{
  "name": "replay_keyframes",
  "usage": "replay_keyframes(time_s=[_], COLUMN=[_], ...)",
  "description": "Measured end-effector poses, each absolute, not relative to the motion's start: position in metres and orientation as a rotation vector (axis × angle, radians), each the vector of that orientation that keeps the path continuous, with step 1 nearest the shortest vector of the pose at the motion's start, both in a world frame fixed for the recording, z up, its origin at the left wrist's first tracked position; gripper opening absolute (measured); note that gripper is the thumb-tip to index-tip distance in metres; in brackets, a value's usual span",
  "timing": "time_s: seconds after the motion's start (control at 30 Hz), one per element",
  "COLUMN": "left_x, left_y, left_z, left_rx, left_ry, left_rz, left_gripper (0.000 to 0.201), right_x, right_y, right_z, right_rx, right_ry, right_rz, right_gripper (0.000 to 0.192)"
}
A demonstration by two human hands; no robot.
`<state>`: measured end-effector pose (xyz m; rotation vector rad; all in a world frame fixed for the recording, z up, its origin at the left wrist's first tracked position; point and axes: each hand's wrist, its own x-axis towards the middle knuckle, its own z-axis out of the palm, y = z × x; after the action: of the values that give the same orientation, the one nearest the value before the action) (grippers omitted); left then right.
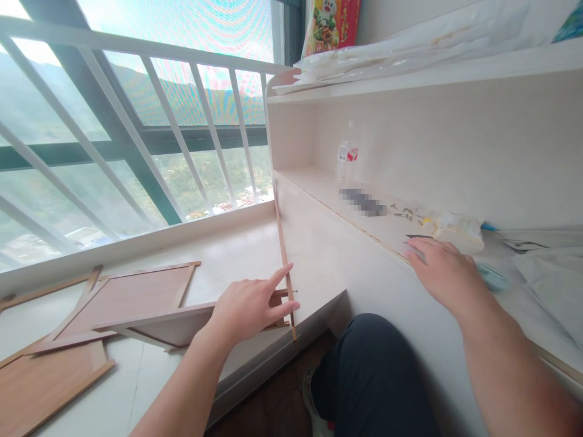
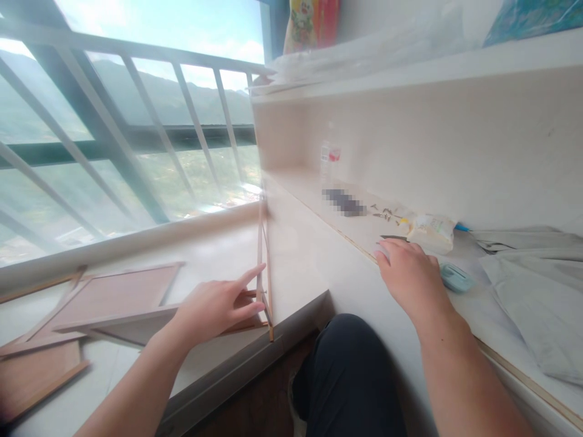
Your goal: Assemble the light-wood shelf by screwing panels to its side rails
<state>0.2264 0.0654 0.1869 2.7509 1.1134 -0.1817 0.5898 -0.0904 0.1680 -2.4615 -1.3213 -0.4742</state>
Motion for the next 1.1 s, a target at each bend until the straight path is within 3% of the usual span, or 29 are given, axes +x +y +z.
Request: replay_keyframes(time_s=[0.2,0.4,0.67,0.73,0.87,1.1], left_x=[0.227,0.227,0.226,0.226,0.227,0.224], left_y=[0.066,0.066,0.062,0.061,0.060,0.058], left_z=[0.186,0.185,0.191,0.192,0.191,0.184], left_rx=[2.766,2.773,2.787,2.789,2.792,2.771], left_ry=[1.113,1.116,1.096,1.101,1.097,1.082], left_rz=[-0.178,-0.176,-0.171,-0.175,-0.154,-0.113], left_gripper=[0.086,0.086,0.088,0.087,0.088,0.091], right_x=[0.585,0.585,0.561,0.543,0.497,0.442], right_y=[-0.099,-0.100,-0.103,-0.099,-0.072,-0.017], right_z=[0.163,0.164,0.172,0.173,0.156,0.087], right_rx=[-2.227,-2.053,-1.829,-1.642,-1.410,-1.293], right_ry=[-1.430,-1.336,-1.425,-1.361,-1.241,-1.025], right_rz=[-0.552,-0.453,-0.637,-0.505,0.088,0.526], right_gripper=[0.040,0.024,0.029,0.022,0.025,0.036])
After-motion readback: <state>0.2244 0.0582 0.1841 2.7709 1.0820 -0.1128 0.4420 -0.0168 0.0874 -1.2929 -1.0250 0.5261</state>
